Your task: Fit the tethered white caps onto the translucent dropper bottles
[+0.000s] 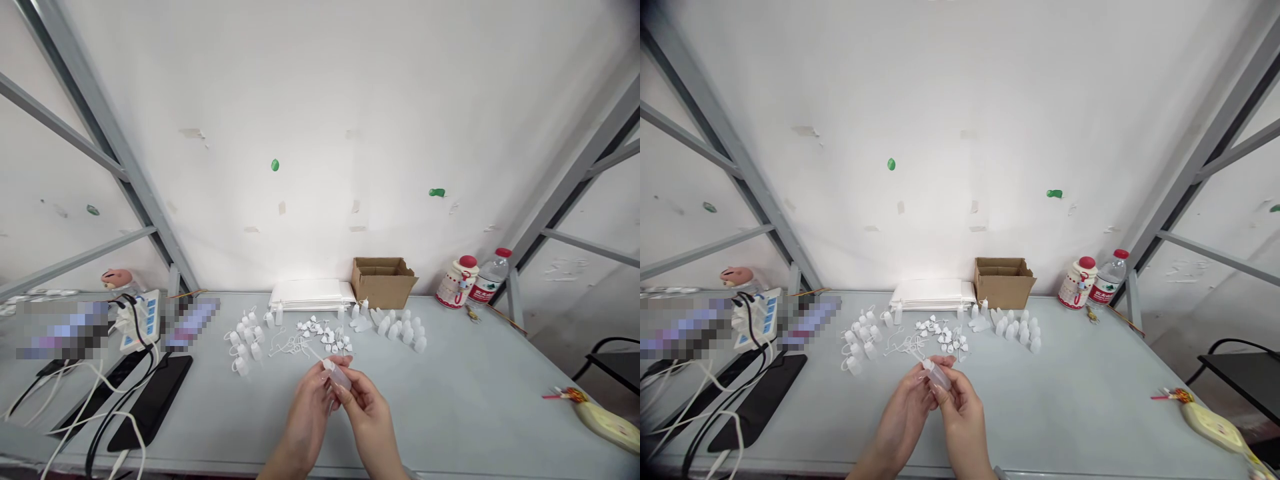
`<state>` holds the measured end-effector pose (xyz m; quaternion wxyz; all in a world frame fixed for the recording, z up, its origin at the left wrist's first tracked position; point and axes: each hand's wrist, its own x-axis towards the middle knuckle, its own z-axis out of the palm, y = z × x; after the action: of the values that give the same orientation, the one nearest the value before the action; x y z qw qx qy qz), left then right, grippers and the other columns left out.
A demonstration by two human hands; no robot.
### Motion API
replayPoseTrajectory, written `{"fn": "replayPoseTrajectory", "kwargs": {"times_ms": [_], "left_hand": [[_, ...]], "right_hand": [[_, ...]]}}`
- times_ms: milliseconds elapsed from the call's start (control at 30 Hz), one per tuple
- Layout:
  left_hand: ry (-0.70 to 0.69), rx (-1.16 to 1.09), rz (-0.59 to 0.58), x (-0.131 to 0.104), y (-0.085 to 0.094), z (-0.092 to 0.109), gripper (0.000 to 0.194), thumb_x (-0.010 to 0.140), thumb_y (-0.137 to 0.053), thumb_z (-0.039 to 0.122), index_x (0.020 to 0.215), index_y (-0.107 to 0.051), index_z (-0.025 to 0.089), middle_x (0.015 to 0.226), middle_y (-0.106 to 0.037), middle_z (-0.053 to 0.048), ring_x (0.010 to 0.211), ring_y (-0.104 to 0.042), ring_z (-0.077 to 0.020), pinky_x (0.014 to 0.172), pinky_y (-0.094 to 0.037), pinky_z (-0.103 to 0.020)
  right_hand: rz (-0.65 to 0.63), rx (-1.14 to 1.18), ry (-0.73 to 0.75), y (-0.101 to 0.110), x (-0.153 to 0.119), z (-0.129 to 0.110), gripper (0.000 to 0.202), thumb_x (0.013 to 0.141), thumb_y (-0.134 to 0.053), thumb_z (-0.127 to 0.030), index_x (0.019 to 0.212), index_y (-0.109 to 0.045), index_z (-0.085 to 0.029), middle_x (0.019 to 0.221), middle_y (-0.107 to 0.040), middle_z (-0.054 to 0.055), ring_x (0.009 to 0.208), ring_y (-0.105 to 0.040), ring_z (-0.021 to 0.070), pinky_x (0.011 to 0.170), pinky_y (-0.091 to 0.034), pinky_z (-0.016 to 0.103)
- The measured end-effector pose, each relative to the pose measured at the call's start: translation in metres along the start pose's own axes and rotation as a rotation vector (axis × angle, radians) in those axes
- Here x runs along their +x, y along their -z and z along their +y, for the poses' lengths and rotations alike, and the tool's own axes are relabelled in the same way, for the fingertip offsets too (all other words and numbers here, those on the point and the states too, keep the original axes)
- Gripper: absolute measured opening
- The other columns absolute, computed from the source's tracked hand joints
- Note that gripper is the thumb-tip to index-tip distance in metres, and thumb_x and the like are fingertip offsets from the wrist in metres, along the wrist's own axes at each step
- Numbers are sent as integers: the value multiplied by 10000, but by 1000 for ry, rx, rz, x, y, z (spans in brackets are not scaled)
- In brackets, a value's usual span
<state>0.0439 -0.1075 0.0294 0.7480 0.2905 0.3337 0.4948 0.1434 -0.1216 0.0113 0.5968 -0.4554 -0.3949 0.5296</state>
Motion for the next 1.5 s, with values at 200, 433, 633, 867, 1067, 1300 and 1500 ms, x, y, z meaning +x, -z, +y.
{"fn": "replayPoseTrajectory", "kwargs": {"times_ms": [200,433,633,867,1067,1300,1500], "left_hand": [[6,7,47,3,1,-5,276,721,-552,308,925,-661,158,1054,-642,-90,749,-555,-152,597,-351,-245],[-135,109,60,18,24,-2,360,748,-572,415,996,-664,171,1162,-616,-110,1098,-504,-251,924,-352,-347],[-393,996,470,61,86,-4,230,710,-587,303,895,-652,183,959,-599,-92,887,-570,-253,853,-401,-405],[-537,1612,429,92,96,0,272,839,-407,219,1016,-613,202,955,-586,-106,933,-525,-258,819,-395,-386],[-490,1605,407,119,96,2,171,789,-506,185,860,-659,215,860,-596,-90,907,-512,-266,799,-373,-370],[-504,1436,372,124,99,0,112,757,-546,176,770,-653,209,854,-605,-90,934,-504,-276,829,-356,-388],[-510,1150,377,113,84,11,113,752,-572,286,811,-630,209,895,-655,-84,940,-558,-257,846,-378,-381]], "right_hand": [[-28,62,-64,2,2,2,335,624,-744,-440,838,-708,-184,720,-657,46,612,-540,167,591,-445,289],[-99,223,-139,7,8,-4,305,654,-736,-419,794,-684,-153,694,-626,27,544,-513,118,519,-421,246],[7,244,-120,22,9,-8,264,674,-727,-404,762,-673,-161,752,-630,42,574,-506,119,548,-428,248],[26,208,-128,26,8,-5,278,665,-728,-422,768,-678,-168,772,-631,48,578,-498,125,549,-422,256],[37,157,-123,27,8,-4,306,671,-718,-443,792,-679,-164,762,-634,56,564,-484,122,558,-412,264],[46,131,-115,29,10,-3,315,672,-715,-445,806,-679,-162,782,-630,57,566,-477,125,567,-413,273],[37,160,-135,28,10,-3,300,694,-697,-440,818,-688,-168,766,-629,50,565,-474,123,561,-406,265]]}}
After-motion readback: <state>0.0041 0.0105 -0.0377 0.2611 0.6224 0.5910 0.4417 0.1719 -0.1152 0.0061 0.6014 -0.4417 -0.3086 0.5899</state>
